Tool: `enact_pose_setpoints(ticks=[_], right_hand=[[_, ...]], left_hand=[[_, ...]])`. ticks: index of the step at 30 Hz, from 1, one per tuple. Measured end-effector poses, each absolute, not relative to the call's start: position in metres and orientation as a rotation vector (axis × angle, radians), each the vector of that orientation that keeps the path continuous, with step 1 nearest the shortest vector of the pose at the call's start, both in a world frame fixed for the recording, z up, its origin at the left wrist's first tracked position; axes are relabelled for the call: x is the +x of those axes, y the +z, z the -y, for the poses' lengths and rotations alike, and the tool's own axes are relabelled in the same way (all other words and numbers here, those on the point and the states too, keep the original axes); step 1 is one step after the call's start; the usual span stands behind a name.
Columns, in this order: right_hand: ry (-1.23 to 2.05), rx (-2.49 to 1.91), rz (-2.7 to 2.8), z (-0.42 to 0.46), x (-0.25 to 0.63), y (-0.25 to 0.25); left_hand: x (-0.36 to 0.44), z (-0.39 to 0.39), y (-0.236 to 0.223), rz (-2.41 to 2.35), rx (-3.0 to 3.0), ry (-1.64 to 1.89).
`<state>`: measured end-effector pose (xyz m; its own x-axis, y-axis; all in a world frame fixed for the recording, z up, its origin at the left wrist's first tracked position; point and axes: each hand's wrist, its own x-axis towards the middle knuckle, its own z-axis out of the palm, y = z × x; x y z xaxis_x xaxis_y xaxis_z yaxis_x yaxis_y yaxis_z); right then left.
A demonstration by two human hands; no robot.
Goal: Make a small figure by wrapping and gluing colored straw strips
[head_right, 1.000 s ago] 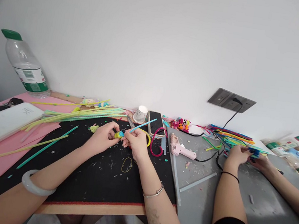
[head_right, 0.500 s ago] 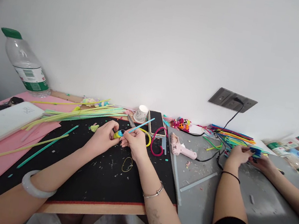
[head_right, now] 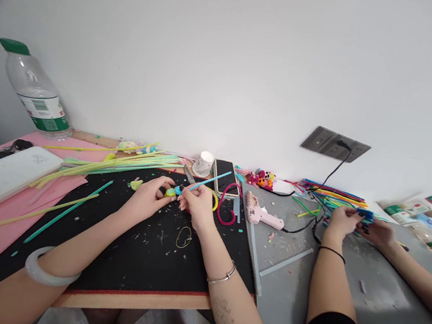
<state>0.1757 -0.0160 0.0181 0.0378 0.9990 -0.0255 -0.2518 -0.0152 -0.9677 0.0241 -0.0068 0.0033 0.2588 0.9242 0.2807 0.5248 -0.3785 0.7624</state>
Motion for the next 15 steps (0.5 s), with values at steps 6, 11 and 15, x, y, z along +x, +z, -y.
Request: enact_pose_setpoints(ticks=[6, 11, 15], right_hand=[[1.275, -1.003, 0.983, 0.017, 0.177, 0.02], [1.281, -0.934, 1.001, 0.018, 0.176, 0.023], [1.28, -0.938, 1.013, 0.019, 0.177, 0.024]], left_hand=[[0.02, 0.009, 0.013, -1.286, 2.022, 1.089], [0.024, 0.014, 0.017, -1.075, 1.825, 1.143], [0.027, 0.017, 0.019, -0.923, 1.681, 1.142]])
